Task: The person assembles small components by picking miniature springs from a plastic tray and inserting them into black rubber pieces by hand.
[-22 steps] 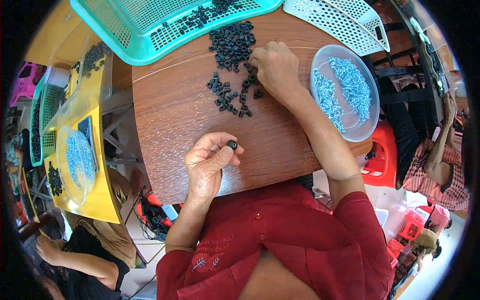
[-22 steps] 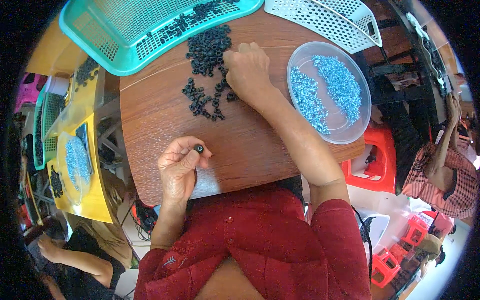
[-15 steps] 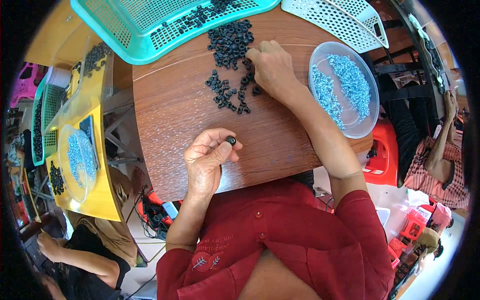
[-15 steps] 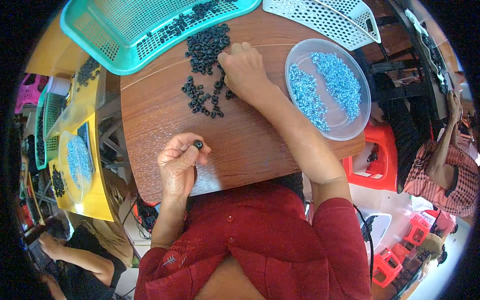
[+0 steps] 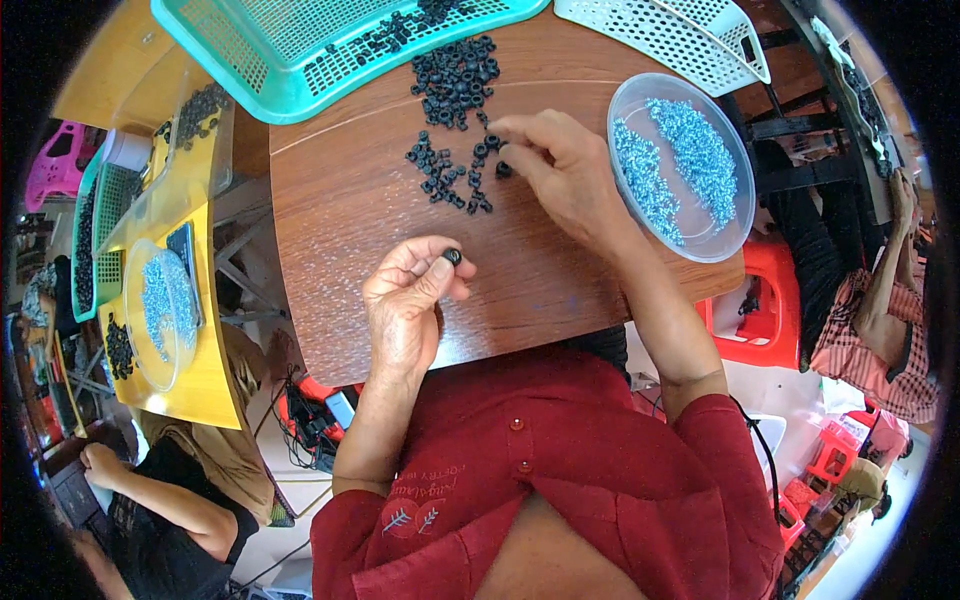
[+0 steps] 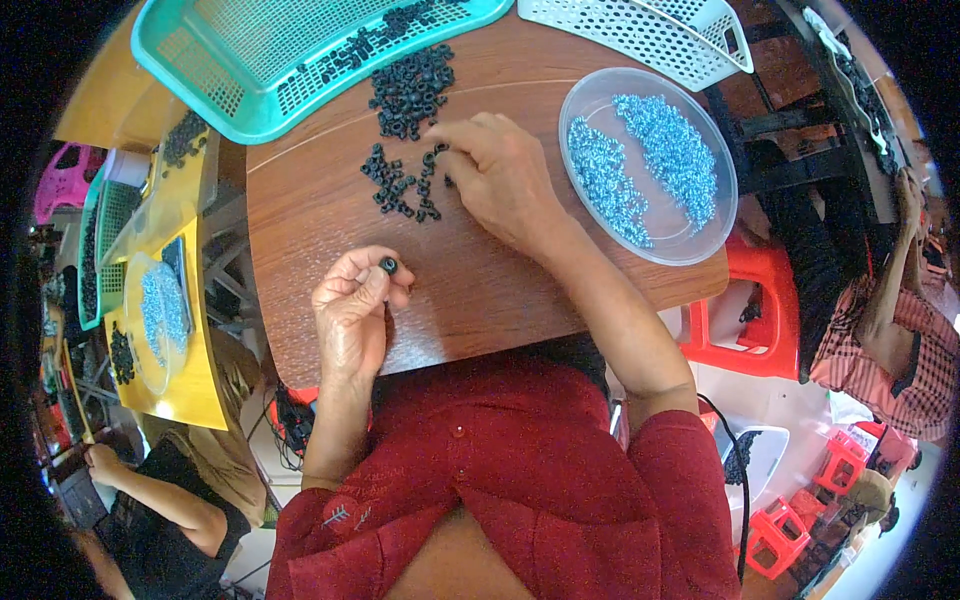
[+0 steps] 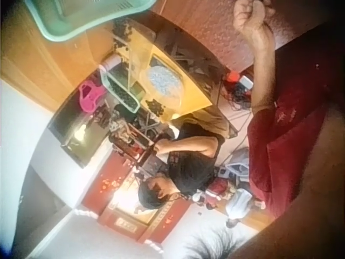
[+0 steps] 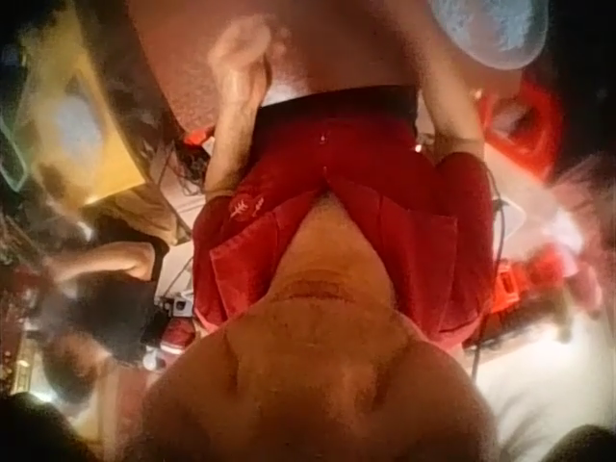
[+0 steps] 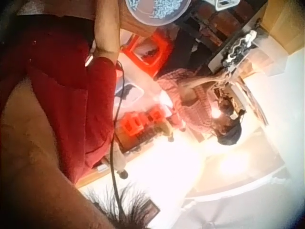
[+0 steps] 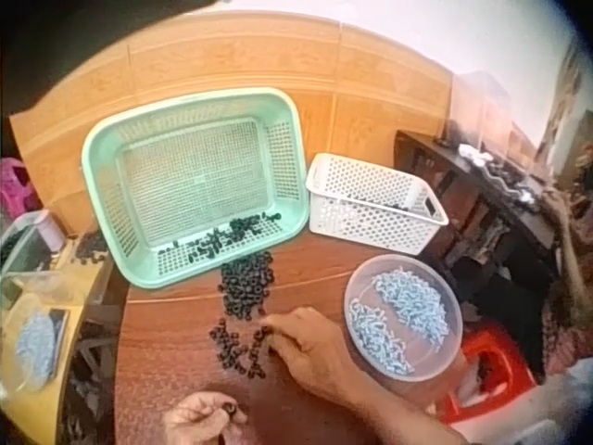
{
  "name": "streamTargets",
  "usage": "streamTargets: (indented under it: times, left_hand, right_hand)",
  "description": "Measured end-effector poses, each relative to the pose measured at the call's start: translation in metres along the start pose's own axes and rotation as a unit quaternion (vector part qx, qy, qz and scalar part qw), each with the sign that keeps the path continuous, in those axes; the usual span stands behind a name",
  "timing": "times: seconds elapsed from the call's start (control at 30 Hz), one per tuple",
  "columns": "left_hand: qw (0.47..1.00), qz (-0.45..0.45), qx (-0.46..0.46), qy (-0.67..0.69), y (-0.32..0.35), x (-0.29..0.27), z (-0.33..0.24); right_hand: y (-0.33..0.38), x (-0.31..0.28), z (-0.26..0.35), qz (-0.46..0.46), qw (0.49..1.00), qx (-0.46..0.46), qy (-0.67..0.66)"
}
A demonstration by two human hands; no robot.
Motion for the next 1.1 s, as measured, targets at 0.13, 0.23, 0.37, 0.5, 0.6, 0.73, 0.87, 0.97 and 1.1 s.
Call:
streamTargets:
  times: [0.13,0.23,0.37,0.5,0.6,0.73,0.87,0.97,1.1]
  left_hand:
    - [1.000,0.010,0.014,0.017,0.002,0.011,0.000]
    - [1.000,0.016,0.012,0.022,0.004,0.020,-0.001]
    - [0.999,0.027,0.023,0.038,0.009,0.030,0.000]
    - [0.998,0.032,0.024,0.039,0.013,0.037,0.001]
    - [0.997,0.037,0.018,0.059,0.016,0.041,0.002]
    - [0.997,0.044,0.022,0.061,0.018,0.045,0.004]
    - [0.997,0.039,0.024,0.055,0.019,0.048,0.007]
    - [0.998,0.037,0.026,0.043,0.021,0.052,0.007]
    - [0.998,0.047,0.016,0.044,0.020,0.052,0.009]
  right_hand:
    - [0.026,-0.004,0.013,0.045,0.974,0.079,-0.209]
    - [0.039,-0.011,0.027,0.055,0.952,0.111,-0.280]
    - [0.050,-0.017,0.041,0.039,0.909,0.186,-0.372]
    - [0.063,-0.020,0.044,0.043,0.889,0.204,-0.407]
    - [0.068,-0.021,0.047,0.062,0.865,0.193,-0.460]
    - [0.073,-0.024,0.046,0.031,0.911,0.147,-0.385]
    - [0.077,-0.024,0.048,0.008,0.907,0.149,-0.393]
    - [0.079,-0.026,0.049,-0.003,0.919,0.143,-0.367]
    - [0.082,-0.024,0.047,-0.020,0.905,0.145,-0.400]
Point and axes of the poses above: each hand's wrist, its own y-axis away from the middle knuckle, its own x-axis out of the palm, z = x × y, the point moved 2 cm from there along -y, towards the middle knuckle, and after that the axes turned 2 degrees about -x, right-handed, at the moved point
